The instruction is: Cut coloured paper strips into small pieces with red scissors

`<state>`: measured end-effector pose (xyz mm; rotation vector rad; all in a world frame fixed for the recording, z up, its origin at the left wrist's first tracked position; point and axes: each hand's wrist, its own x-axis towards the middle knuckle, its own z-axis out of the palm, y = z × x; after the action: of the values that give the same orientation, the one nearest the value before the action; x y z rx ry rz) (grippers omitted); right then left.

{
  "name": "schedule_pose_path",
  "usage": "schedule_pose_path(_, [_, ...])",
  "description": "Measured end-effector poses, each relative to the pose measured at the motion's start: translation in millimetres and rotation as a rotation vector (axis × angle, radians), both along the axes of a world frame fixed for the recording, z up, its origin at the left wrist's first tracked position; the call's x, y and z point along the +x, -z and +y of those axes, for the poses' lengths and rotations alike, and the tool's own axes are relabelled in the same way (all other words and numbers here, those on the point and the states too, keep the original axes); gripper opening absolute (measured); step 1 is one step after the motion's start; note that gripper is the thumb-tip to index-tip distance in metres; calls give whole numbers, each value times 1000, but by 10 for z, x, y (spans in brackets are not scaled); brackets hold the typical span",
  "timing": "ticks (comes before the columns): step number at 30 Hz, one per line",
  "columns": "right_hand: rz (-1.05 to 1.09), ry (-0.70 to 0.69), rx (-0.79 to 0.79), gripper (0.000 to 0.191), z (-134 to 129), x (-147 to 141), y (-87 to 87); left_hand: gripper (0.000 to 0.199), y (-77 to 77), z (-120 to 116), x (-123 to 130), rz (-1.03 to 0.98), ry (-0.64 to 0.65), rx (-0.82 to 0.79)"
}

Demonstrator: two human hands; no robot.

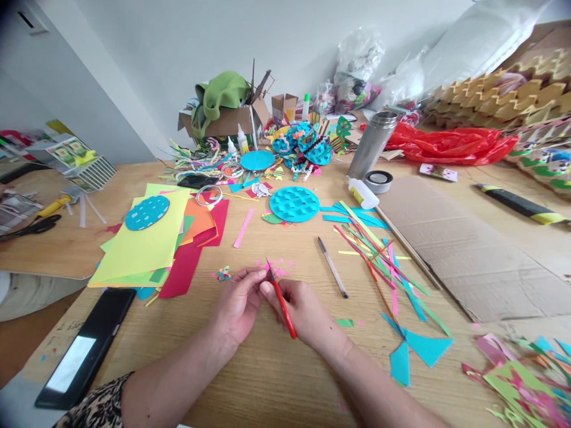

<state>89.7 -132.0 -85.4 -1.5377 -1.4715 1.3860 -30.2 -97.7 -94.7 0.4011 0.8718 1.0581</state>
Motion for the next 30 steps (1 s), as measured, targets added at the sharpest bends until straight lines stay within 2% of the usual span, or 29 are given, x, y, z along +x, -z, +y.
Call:
schedule_pose_path(22, [52, 65, -63, 57, -7, -7, 64, 12, -20, 5, 1, -6, 21, 20])
schedule_pose_path(26, [69, 77, -97, 57, -2, 18, 65, 10, -34, 69, -26, 25, 77, 37])
schedule_pose_path(30, [77, 19, -132, 59, 8, 33, -8, 10, -61, 183, -126, 84, 176, 44])
